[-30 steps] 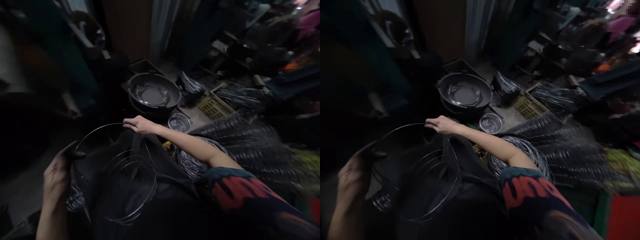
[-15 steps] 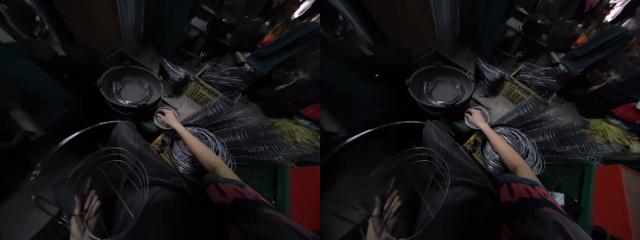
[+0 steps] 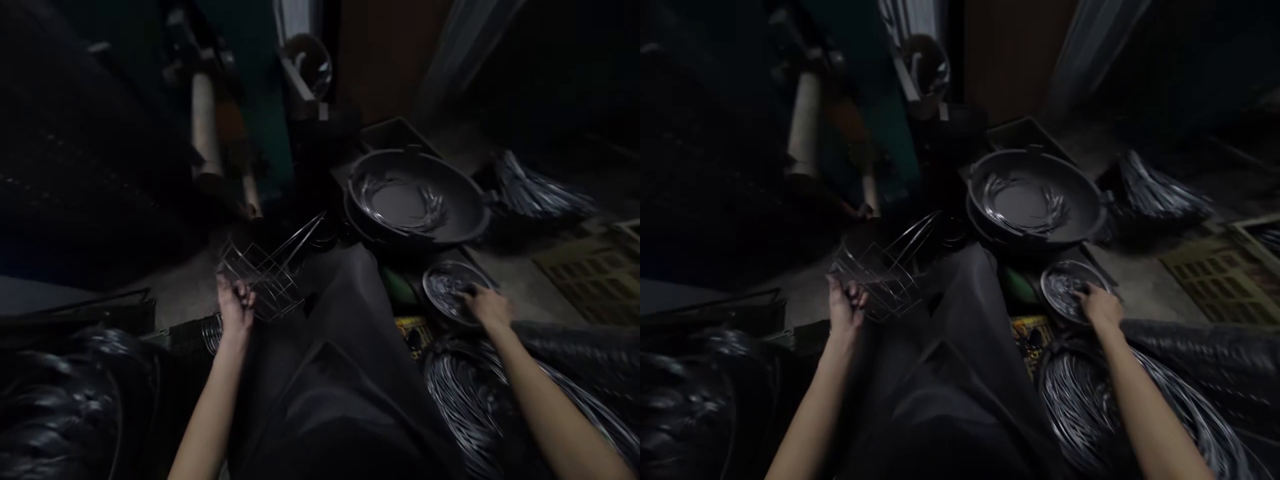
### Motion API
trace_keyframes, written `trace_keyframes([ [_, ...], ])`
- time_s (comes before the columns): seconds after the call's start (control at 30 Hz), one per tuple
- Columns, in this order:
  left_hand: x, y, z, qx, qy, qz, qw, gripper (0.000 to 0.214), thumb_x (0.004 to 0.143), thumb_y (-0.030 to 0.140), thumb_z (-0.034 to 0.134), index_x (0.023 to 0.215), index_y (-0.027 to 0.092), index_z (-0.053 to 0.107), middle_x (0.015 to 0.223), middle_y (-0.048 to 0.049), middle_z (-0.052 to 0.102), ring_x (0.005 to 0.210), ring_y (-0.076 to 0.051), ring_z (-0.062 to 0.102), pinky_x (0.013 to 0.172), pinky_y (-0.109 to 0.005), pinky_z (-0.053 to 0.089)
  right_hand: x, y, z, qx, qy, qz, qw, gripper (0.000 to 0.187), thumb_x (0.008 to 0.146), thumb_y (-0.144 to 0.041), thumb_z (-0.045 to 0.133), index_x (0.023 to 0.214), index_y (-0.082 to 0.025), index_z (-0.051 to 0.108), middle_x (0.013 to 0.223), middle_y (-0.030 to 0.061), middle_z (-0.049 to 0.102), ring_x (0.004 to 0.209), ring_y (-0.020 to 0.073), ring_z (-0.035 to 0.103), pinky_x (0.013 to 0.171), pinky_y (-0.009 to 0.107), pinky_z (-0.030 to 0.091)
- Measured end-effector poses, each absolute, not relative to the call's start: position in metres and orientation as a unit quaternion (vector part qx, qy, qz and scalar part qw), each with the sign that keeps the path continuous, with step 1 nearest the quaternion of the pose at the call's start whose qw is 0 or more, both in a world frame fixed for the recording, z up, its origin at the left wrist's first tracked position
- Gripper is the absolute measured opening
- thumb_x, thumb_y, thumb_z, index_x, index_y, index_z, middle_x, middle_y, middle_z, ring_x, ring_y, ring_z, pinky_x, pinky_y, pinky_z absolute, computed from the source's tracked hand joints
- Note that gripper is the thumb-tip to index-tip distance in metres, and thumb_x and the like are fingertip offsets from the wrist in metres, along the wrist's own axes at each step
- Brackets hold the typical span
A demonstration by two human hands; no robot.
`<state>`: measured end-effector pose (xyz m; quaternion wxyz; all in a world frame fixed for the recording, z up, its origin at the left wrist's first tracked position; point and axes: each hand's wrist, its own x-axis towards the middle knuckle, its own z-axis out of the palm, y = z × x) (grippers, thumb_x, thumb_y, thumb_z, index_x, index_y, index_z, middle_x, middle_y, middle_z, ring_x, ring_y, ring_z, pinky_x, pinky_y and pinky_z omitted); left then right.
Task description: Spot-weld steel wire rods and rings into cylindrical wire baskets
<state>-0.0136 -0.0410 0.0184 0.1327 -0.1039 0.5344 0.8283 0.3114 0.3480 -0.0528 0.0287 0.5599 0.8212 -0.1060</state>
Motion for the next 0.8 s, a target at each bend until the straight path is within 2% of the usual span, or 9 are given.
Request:
trace_keyframes([
  [0.07, -0.018, -0.041, 0.013, -0.090, 0.533, 0.835, 0.099, 0.046, 0.072, 0.059, 0.071, 0.096, 0.025, 0.050, 0.050, 0.0117, 0.038, 0.036, -0.003, 0.028, 0.036, -0.015, 0.022, 0.310, 0.345, -0.048, 0.621, 0.776, -0.110, 0.018, 0.050, 0.089, -0.043, 0.039, 0.124, -0.018, 0.064, 0.088, 0.0299, 0.066, 0.079, 0.0372, 0.066, 0.060, 0.046, 0.044],
  [0.13, -0.020, -0.044, 0.009, -0.079, 0.525, 0.843, 0.088, 0.044, 0.071, 0.055, 0.074, 0.094, 0.026, 0.050, 0.052, 0.0117, 0.039, 0.038, -0.003, 0.029, 0.038, -0.015, 0.023, 0.293, 0.330, -0.035, 0.635, 0.757, -0.147, -0.042, 0.051, 0.089, -0.047, 0.038, 0.123, -0.020, 0.064, 0.094, 0.0300, 0.066, 0.091, 0.0380, 0.066, 0.066, 0.047, 0.046],
  [0.23, -0.022, -0.049, 0.007, -0.067, 0.503, 0.857, 0.094, 0.043, 0.070, 0.050, 0.077, 0.082, 0.023, 0.045, 0.053, 0.0112, 0.037, 0.039, -0.003, 0.029, 0.039, -0.016, 0.023, 0.235, 0.286, -0.009, 0.547, 0.738, -0.356, -0.169, 0.042, 0.081, -0.054, 0.053, 0.103, -0.023, 0.070, 0.093, 0.0200, 0.070, 0.089, 0.0314, 0.068, 0.071, 0.042, 0.053],
  [0.27, -0.023, -0.051, 0.007, -0.063, 0.494, 0.862, 0.097, 0.046, 0.069, 0.049, 0.078, 0.078, 0.023, 0.042, 0.053, 0.0110, 0.037, 0.040, -0.003, 0.028, 0.039, -0.016, 0.022, 0.210, 0.269, 0.000, 0.501, 0.709, -0.458, -0.189, 0.043, 0.075, -0.055, 0.060, 0.096, -0.018, 0.070, 0.089, 0.0161, 0.071, 0.082, 0.0294, 0.069, 0.070, 0.042, 0.055],
  [0.33, -0.024, -0.055, 0.007, -0.055, 0.480, 0.870, 0.101, 0.051, 0.065, 0.049, 0.081, 0.074, 0.022, 0.039, 0.053, 0.0107, 0.035, 0.041, -0.004, 0.028, 0.039, -0.016, 0.022, 0.155, 0.234, 0.016, 0.412, 0.666, -0.599, -0.166, 0.041, 0.065, -0.051, 0.071, 0.087, -0.017, 0.068, 0.086, 0.0099, 0.072, 0.078, 0.0241, 0.070, 0.072, 0.039, 0.057],
  [0.4, -0.024, -0.059, 0.007, -0.048, 0.474, 0.874, 0.099, 0.053, 0.064, 0.049, 0.081, 0.072, 0.021, 0.036, 0.052, 0.0103, 0.033, 0.041, -0.004, 0.028, 0.039, -0.016, 0.022, 0.104, 0.204, 0.030, 0.362, 0.631, -0.673, -0.135, 0.034, 0.063, -0.043, 0.076, 0.081, -0.016, 0.067, 0.077, 0.0067, 0.071, 0.072, 0.0193, 0.069, 0.071, 0.033, 0.058],
  [0.5, -0.024, -0.064, 0.007, -0.049, 0.471, 0.876, 0.086, 0.056, 0.064, 0.050, 0.081, 0.069, 0.021, 0.034, 0.051, 0.0103, 0.031, 0.041, -0.004, 0.027, 0.039, -0.016, 0.021, 0.048, 0.172, 0.045, 0.326, 0.599, -0.722, -0.113, 0.025, 0.066, -0.033, 0.078, 0.075, -0.013, 0.066, 0.065, 0.0042, 0.068, 0.062, 0.0140, 0.066, 0.061, 0.025, 0.055],
  [0.63, -0.028, -0.071, 0.006, -0.063, 0.460, 0.882, 0.082, 0.057, 0.060, 0.050, 0.084, 0.069, 0.021, 0.036, 0.050, 0.0110, 0.031, 0.039, -0.003, 0.027, 0.037, -0.015, 0.022, 0.011, 0.150, 0.054, 0.290, 0.557, -0.769, -0.116, 0.028, 0.062, -0.033, 0.082, 0.073, -0.012, 0.066, 0.061, 0.0023, 0.065, 0.058, 0.0113, 0.064, 0.049, 0.017, 0.047],
  [0.8, -0.038, -0.081, 0.001, -0.105, 0.447, 0.885, 0.080, 0.054, 0.056, 0.037, 0.089, 0.090, 0.024, 0.050, 0.055, 0.0118, 0.038, 0.039, -0.002, 0.033, 0.035, -0.014, 0.025, -0.003, 0.131, 0.063, 0.269, 0.501, -0.815, -0.109, 0.038, 0.049, -0.037, 0.088, 0.069, -0.013, 0.066, 0.062, 0.0006, 0.065, 0.057, 0.0087, 0.062, 0.047, 0.015, 0.044],
])
